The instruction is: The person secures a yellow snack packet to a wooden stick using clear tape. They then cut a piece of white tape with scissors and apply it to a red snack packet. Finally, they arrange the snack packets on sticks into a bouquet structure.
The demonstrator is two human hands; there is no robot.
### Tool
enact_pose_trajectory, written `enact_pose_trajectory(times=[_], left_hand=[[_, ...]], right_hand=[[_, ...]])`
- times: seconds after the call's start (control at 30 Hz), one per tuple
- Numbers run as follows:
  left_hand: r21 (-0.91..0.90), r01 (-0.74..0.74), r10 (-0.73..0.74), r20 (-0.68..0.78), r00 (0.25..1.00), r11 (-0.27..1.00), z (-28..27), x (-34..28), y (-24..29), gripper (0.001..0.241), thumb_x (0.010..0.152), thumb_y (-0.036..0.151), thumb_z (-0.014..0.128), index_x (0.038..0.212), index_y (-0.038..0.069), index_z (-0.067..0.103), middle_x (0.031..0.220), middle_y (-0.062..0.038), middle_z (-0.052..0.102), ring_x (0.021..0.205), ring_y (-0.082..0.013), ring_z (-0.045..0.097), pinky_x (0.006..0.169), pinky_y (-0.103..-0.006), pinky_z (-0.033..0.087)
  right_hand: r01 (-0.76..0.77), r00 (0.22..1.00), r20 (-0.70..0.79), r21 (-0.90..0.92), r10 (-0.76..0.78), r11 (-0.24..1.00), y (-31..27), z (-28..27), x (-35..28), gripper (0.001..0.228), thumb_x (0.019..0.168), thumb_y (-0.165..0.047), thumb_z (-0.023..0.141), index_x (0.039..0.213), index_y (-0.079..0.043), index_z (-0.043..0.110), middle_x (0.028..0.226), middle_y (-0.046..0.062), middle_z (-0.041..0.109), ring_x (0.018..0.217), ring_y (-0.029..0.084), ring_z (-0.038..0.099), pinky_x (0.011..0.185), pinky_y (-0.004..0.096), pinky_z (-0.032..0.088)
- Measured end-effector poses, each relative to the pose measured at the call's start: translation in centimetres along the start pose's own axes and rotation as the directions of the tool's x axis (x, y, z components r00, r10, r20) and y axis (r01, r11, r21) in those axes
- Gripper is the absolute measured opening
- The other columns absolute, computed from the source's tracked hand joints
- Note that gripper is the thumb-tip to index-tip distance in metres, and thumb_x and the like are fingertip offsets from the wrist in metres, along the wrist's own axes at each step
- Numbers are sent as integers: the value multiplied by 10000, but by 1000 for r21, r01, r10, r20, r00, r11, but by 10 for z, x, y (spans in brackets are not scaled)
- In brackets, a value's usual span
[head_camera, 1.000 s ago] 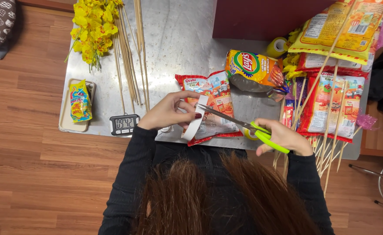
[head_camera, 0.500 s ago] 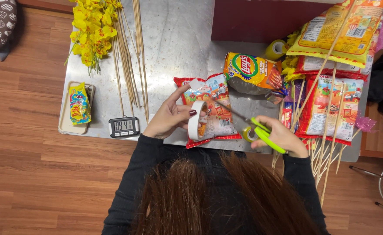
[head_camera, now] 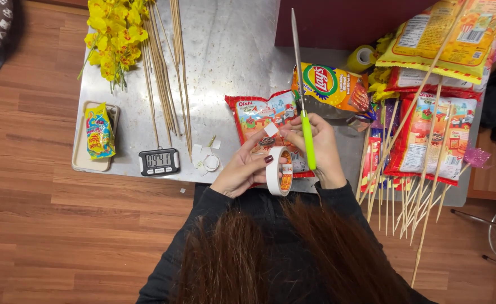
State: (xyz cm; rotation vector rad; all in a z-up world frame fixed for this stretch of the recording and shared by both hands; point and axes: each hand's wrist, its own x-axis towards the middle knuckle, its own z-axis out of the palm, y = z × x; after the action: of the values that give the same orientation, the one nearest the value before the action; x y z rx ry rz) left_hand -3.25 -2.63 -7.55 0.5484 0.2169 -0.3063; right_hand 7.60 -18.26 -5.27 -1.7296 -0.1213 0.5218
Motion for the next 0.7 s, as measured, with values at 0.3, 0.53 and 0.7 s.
enact_pose_trajectory(times=[0.3, 0.53, 0.7], left_hand=[[75, 52, -52, -12, 999, 996, 2, 4, 2, 812, 864, 52, 649, 1506, 125, 156, 1020, -247, 668, 780, -323, 697, 649, -381, 610], [178, 34, -30, -27, 999, 984, -2, 12, -8, 830, 850, 52, 659, 1490, 48, 130, 1000, -239, 673, 748, -296, 705, 642, -352, 615], [182, 53, -36, -94, 995, 982, -13, 19, -14, 734, 833, 42, 655, 1422, 12, 219, 891, -194, 689, 626, -228, 706, 555, -312, 613]], right_hand=[[15, 1000, -19, 56, -14, 998, -5, 6, 2, 309, 784, -35, 750, 993, 23, 529, 873, 128, 661, 736, 118, 659, 716, 247, 550], [84, 994, 70, -53, -80, 995, 4, -4, 31, 301, 762, 1, 730, 982, 17, 527, 831, 99, 678, 691, 78, 622, 680, 184, 501], [107, 985, 141, -47, -100, 993, 6, -11, 43, 300, 789, -7, 712, 1011, 2, 512, 843, 57, 669, 763, 61, 634, 742, 202, 522]])
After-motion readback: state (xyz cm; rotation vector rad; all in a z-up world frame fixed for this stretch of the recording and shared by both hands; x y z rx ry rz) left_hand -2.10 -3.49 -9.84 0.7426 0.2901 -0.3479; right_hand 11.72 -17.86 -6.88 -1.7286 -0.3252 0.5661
